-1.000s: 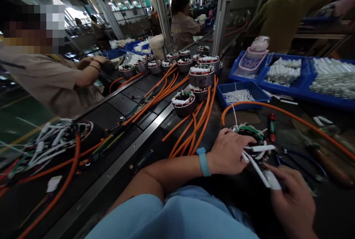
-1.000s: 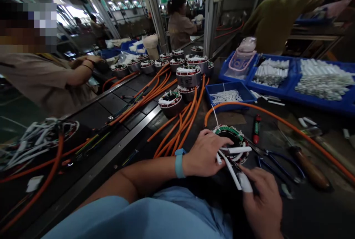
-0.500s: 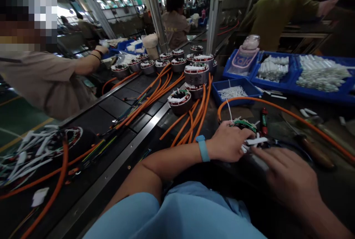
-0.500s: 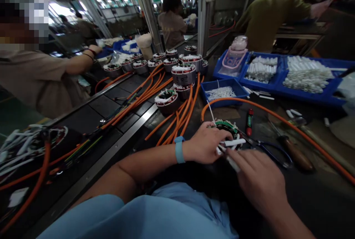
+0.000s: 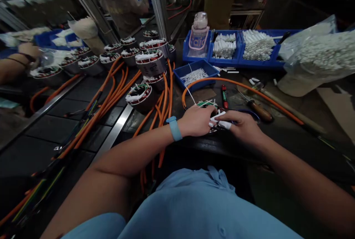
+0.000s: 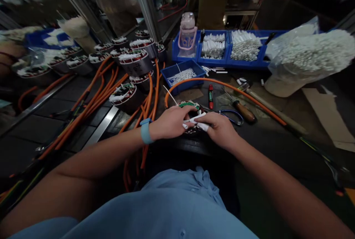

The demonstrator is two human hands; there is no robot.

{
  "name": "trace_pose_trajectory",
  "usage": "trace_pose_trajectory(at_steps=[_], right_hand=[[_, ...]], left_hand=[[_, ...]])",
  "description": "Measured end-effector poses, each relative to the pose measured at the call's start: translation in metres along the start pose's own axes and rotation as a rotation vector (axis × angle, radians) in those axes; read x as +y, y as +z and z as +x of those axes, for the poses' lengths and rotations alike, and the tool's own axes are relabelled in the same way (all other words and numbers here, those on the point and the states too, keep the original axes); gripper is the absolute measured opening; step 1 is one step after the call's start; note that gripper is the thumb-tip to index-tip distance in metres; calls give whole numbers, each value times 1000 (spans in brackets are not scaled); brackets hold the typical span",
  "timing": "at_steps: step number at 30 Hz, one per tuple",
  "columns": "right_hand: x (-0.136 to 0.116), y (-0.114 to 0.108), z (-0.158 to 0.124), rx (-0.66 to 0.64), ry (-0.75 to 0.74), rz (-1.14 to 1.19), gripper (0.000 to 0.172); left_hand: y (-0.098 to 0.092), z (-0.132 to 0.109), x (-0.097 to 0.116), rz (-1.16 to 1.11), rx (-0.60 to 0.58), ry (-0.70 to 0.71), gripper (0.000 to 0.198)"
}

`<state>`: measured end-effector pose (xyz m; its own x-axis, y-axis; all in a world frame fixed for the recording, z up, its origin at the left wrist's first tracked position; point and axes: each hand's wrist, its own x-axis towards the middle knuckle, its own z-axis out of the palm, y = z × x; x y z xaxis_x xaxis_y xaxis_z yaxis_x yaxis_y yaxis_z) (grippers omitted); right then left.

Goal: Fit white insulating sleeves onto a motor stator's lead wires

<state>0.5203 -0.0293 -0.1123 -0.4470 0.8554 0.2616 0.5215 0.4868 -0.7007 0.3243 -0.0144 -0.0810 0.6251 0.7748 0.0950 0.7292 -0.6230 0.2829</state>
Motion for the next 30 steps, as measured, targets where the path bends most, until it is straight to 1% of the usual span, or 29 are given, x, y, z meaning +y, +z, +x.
trace_pose_trajectory(at_steps=[3,5,6,8,10,12,14,17,21,23,25,26,27,29,30], right_hand=[[-2,-1,-7,44,-121,-157,27],[-4,-2,-7,20,-167,-215,34],[-5,-2,-5,-17,-186,-224,37],[-9,0,1,-105,-228,-247,39],[-13,2,7,-160,-260,-316,39],[-17,3,11,-166,-264,-387,38],[-20,-1,11,-179,-245,-362,39],[-21,-11,9,-211,-128,-173,33],[-9,-17,10,-131,169,91,17],[-4,-16,13,-132,297,285,14],[-2,-14,15,-183,380,467,16],[-2,-13,16,-199,408,532,17],[-3,-12,16,-195,432,577,17],[-5,-8,16,-124,476,617,16],[-7,-5,15,-65,495,618,15]], left_hand=[[9,-18,-5,4,165,40,46],[22,-27,-9,38,255,83,54],[30,-29,-11,54,276,85,56],[46,-29,-12,78,305,40,52],[56,-26,-11,91,333,-7,47],[59,-23,-9,95,358,-23,45],[57,-23,-8,97,364,-17,45],[53,-26,-10,98,346,14,44],[54,-27,-10,85,327,44,42],[51,-28,-10,73,304,38,41],[40,-31,-12,30,256,52,39],[33,-33,-14,-11,218,85,42],[25,-35,-17,-63,172,139,49],[13,-40,-24,-171,82,258,61],[11,-41,-27,-207,61,291,59]])
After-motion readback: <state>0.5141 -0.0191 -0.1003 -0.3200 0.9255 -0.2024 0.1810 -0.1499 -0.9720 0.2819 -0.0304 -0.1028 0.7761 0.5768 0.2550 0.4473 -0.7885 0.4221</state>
